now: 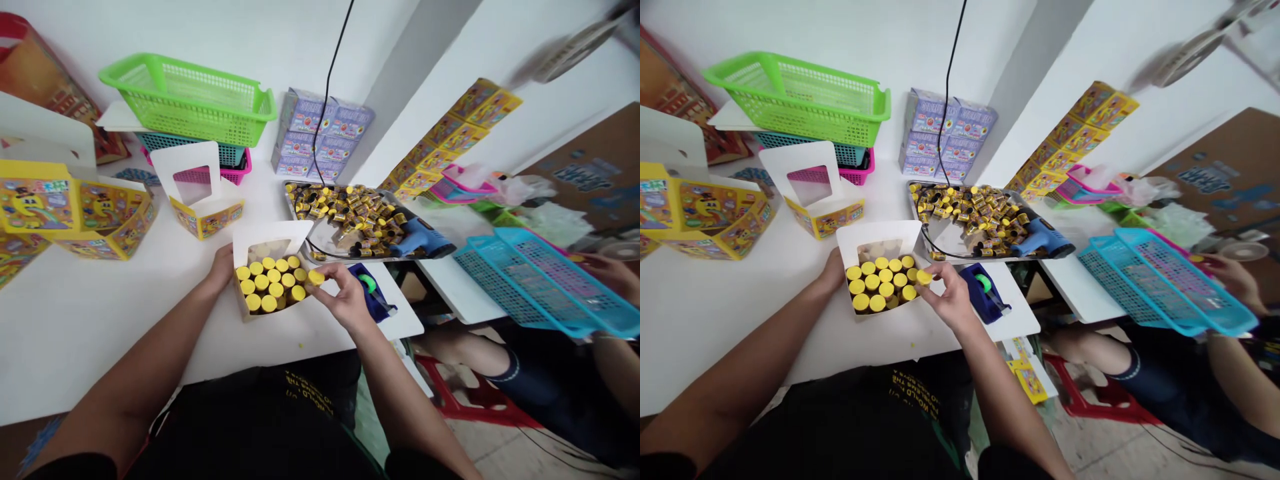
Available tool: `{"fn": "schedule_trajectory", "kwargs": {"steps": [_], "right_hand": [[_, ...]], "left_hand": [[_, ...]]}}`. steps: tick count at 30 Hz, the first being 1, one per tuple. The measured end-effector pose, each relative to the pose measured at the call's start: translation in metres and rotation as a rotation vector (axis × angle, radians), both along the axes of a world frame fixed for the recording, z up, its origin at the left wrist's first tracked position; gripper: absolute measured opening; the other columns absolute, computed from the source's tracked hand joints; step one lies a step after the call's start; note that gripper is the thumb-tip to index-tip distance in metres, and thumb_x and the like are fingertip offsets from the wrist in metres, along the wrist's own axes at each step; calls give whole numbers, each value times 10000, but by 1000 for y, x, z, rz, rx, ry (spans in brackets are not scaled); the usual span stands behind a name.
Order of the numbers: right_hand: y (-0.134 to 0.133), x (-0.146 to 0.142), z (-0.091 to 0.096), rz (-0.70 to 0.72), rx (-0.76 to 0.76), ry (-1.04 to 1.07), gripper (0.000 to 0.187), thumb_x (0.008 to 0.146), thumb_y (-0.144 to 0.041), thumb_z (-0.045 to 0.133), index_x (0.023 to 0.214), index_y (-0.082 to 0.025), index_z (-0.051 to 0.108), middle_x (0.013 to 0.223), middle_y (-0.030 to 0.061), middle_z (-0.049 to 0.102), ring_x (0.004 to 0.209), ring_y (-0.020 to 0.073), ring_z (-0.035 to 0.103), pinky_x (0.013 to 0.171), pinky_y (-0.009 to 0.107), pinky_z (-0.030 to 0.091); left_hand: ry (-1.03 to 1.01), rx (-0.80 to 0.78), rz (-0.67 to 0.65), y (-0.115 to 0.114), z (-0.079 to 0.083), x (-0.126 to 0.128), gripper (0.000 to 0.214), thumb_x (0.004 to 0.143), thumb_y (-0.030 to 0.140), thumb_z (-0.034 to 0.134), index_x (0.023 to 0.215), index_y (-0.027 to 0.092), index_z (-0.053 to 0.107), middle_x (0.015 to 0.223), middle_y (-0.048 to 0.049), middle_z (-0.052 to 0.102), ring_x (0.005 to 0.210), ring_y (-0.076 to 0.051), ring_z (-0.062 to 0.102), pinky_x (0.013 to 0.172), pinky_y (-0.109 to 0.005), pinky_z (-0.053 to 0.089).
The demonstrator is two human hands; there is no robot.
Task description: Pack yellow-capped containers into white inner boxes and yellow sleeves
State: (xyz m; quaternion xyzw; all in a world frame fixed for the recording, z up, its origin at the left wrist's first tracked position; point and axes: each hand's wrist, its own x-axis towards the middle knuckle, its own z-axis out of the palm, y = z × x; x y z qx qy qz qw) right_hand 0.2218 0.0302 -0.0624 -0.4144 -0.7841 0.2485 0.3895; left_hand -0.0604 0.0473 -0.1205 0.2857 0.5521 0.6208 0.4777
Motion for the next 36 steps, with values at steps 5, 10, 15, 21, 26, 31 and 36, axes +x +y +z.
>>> {"fn": "schedule_trajectory", "kwargs": {"steps": [5,10,15,21,26,31,36], "right_hand": [[5,-3,-4,25,236,-154,148,867,-325,721,890,-251,596,942,60,723,909,256,653,853,442,536],[-6,-7,-15,-37,301,-81,166,906,-376,685,816,-249,629,1079,95,733,1031,277,665,934,479,531],[-1,-12,-41,-212,-28,280,334,936,-550,606,980,-230,692,1082,104,736,1044,275,687,876,434,576],[-6,-33,-70,-30,-471,548,653,956,-725,448,1292,-213,673,1330,126,701,1281,310,633,1050,495,540],[-38,-21,-85,11,-346,355,848,775,-749,722,1438,-242,570,1474,141,605,1360,359,572,1136,553,471],[-58,-22,-96,-113,-192,172,947,654,-698,836,1416,-209,558,1376,175,645,1257,395,634,1048,578,532],[-59,-25,-97,-146,-234,162,880,670,-688,824,1371,-212,587,1266,155,695,1166,393,675,999,565,554]], "left_hand": [[-50,34,-7,0,-5,0,408,488,455,843,736,150,732,720,-65,742,714,-265,680,655,-334,526],[-65,30,48,-11,-2,-2,545,577,658,806,767,159,698,699,-54,713,704,-244,657,669,-324,502],[18,26,203,-50,8,5,734,718,871,607,902,164,680,871,-89,718,832,-229,657,741,-307,490],[98,136,-47,-96,16,23,542,735,677,779,935,184,675,1038,-64,731,1072,-277,637,926,-332,475],[-70,155,-138,-94,15,16,493,733,608,802,949,177,699,1018,-79,761,1078,-309,679,954,-373,502],[-347,10,-228,-81,15,14,565,586,639,856,838,151,721,867,-126,774,1020,-377,725,934,-456,566],[-403,-32,-207,-77,16,19,563,595,672,859,743,161,672,775,-105,752,963,-369,744,895,-451,592]]}}
